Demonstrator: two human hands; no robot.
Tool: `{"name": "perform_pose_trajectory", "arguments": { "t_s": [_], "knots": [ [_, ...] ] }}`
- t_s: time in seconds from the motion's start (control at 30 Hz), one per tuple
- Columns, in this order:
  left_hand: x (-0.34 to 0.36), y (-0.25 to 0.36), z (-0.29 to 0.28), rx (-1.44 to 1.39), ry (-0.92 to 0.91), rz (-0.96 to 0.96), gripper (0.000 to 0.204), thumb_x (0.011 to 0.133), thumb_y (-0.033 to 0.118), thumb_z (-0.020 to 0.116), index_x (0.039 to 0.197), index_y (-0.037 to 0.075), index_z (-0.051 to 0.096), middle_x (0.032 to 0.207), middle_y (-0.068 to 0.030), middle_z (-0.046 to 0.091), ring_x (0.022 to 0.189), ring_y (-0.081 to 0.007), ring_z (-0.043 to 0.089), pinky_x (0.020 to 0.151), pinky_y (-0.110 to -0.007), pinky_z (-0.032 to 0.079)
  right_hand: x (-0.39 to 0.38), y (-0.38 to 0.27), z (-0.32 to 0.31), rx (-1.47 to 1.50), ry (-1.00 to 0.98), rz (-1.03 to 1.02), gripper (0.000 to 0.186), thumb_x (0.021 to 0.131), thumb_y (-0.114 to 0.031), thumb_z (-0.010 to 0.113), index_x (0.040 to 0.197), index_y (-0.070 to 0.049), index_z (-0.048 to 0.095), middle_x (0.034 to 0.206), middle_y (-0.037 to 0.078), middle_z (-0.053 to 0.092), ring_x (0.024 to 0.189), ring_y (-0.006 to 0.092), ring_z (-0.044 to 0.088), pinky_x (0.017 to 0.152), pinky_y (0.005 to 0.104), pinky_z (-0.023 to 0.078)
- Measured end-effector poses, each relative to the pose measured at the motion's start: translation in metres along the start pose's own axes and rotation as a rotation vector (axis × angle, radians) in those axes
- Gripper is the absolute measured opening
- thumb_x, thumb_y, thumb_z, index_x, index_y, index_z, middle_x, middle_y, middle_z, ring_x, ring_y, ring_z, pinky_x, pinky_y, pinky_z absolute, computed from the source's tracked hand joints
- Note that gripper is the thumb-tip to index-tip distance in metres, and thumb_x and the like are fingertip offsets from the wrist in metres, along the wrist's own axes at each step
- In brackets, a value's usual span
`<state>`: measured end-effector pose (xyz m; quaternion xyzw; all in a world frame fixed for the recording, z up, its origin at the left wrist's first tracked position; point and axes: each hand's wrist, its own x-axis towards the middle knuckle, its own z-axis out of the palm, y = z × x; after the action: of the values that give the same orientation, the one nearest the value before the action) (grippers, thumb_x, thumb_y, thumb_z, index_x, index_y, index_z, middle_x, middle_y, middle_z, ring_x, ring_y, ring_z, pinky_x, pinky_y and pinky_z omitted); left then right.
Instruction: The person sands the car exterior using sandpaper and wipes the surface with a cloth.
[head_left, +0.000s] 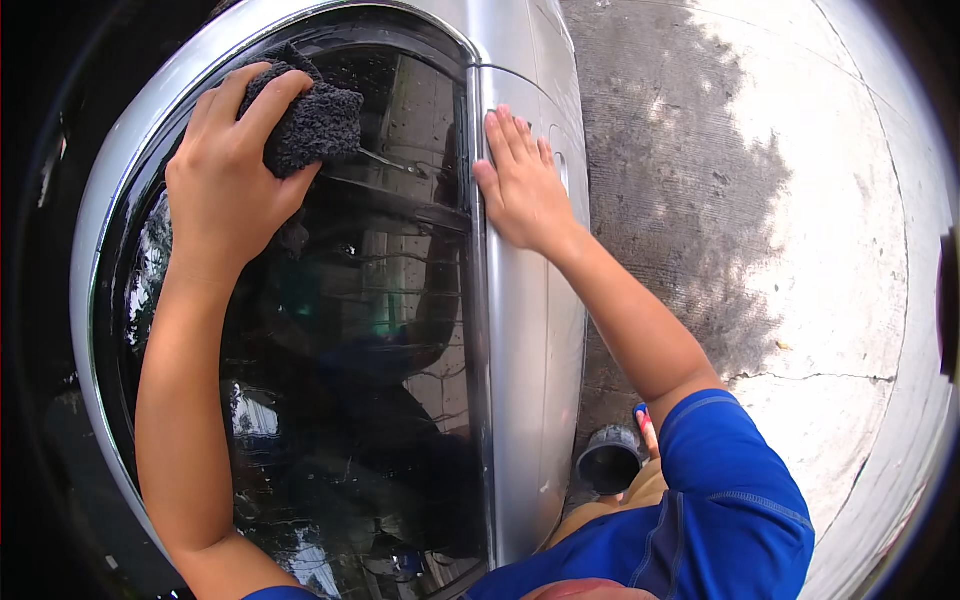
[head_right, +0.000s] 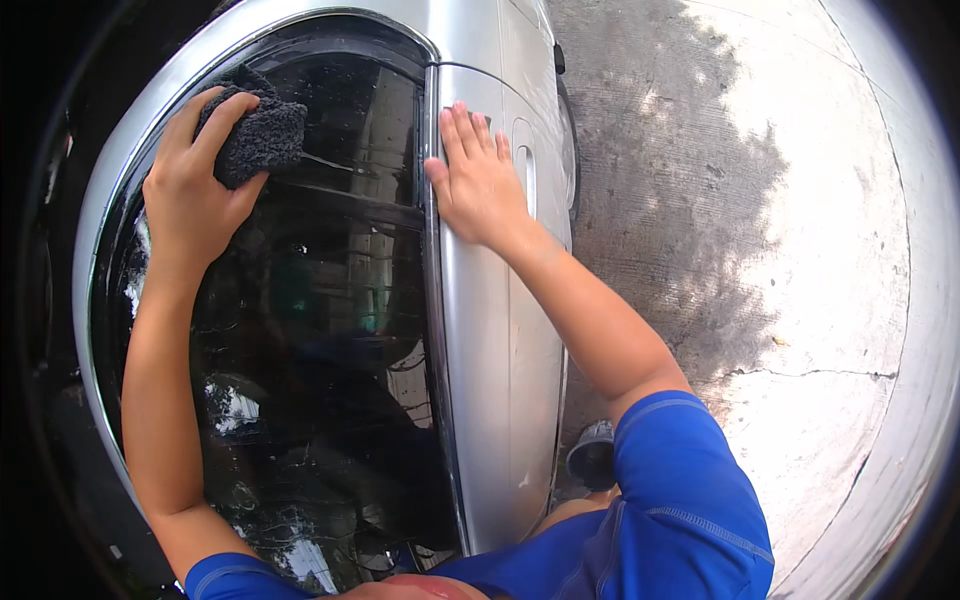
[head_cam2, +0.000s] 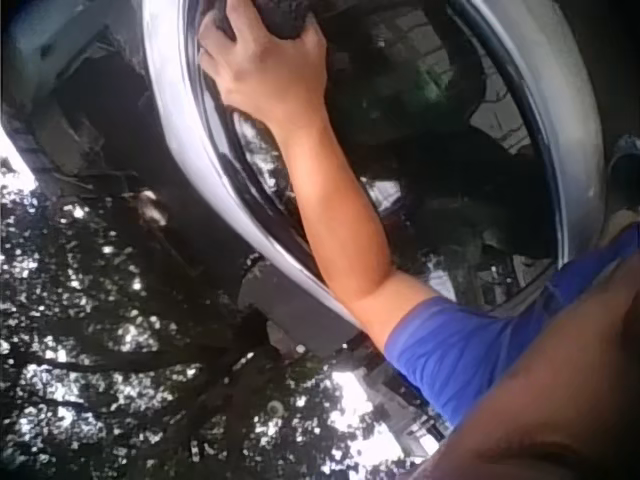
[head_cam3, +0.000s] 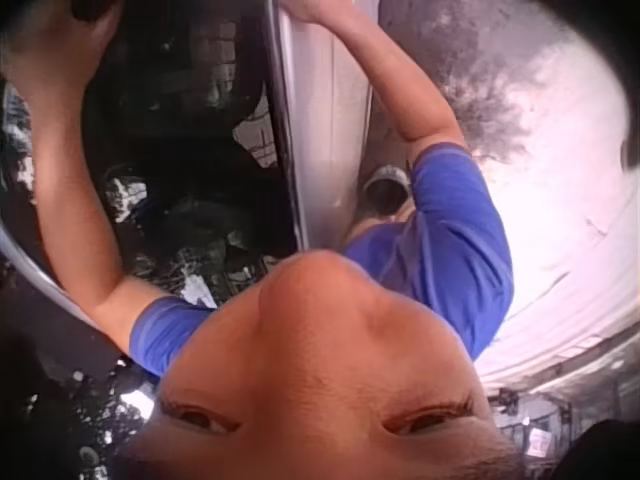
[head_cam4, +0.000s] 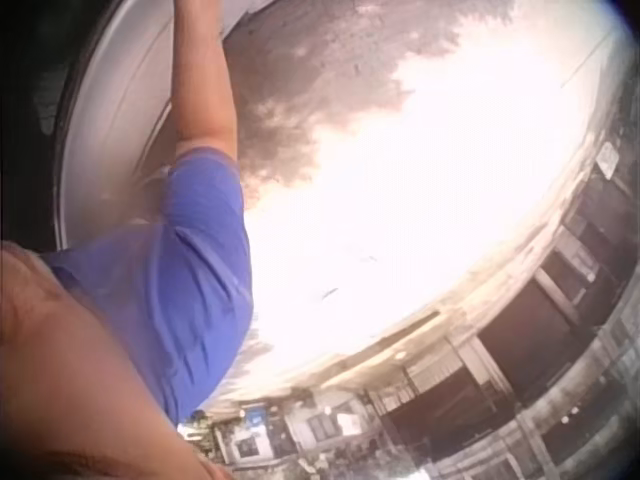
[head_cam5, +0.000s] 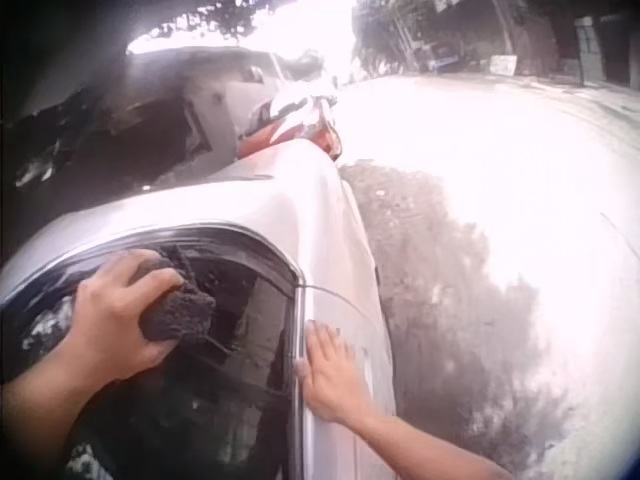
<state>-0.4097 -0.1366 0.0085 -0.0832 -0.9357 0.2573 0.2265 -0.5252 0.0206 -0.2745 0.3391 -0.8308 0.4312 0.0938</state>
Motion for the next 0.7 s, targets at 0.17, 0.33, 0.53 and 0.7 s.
{"name": "perform_pose_trajectory", "arguments": {
  "t_s": [0.17,0.33,0.53,0.7],
  "knots": [
    [-0.003,-0.006,-0.002,-0.036,-0.024,-0.042,0.065,0.065,0.009,0.088,0.126,0.02,0.071,0.133,-0.0112,0.067,0.122,-0.0361,0.067,0.099,-0.045,0.058,0.039,0.002,-0.003,-0.095,-0.071,-0.088,0.066,0.114,-0.043,0.034,0.16,0.005,0.038,0.169,0.025,0.034,0.156,0.0434,0.034,0.128,0.0546,0.027],
    [0.01,0.005,-0.002,-0.047,0.008,-0.002,0.067,0.064,0.013,0.089,0.128,0.02,0.07,0.131,-0.01,0.067,0.117,-0.0353,0.067,0.094,-0.045,0.059,0.061,0.013,-0.024,-0.03,-0.211,0.014,0.07,0.114,-0.045,0.033,0.163,0.005,0.03,0.171,0.027,0.026,0.159,0.046,0.025,0.129,0.0543,0.022],
    [-0.009,-0.005,-0.004,-0.023,-0.037,-0.046,0.065,0.065,0.015,0.089,0.127,0.02,0.07,0.131,-0.01,0.067,0.118,-0.0349,0.066,0.093,-0.045,0.059,-0.116,-0.047,0.01,0.258,-0.214,-0.015,0.077,0.112,-0.041,0.037,0.169,0.003,0.009,0.177,0.026,0.005,0.164,0.0442,0.004,0.129,0.058,0.008],
    [-0.004,0.0,-0.005,-0.023,-0.03,-0.047,0.067,0.063,0.013,0.09,0.127,0.02,0.07,0.132,-0.0107,0.067,0.119,-0.0358,0.066,0.094,-0.046,0.059,-0.14,-0.02,0.012,0.361,-0.203,-0.025,0.078,0.112,-0.044,0.032,0.17,0.001,0.005,0.177,0.025,0.001,0.165,0.0415,-0.002,0.13,0.0567,0.002]
  ]
}}
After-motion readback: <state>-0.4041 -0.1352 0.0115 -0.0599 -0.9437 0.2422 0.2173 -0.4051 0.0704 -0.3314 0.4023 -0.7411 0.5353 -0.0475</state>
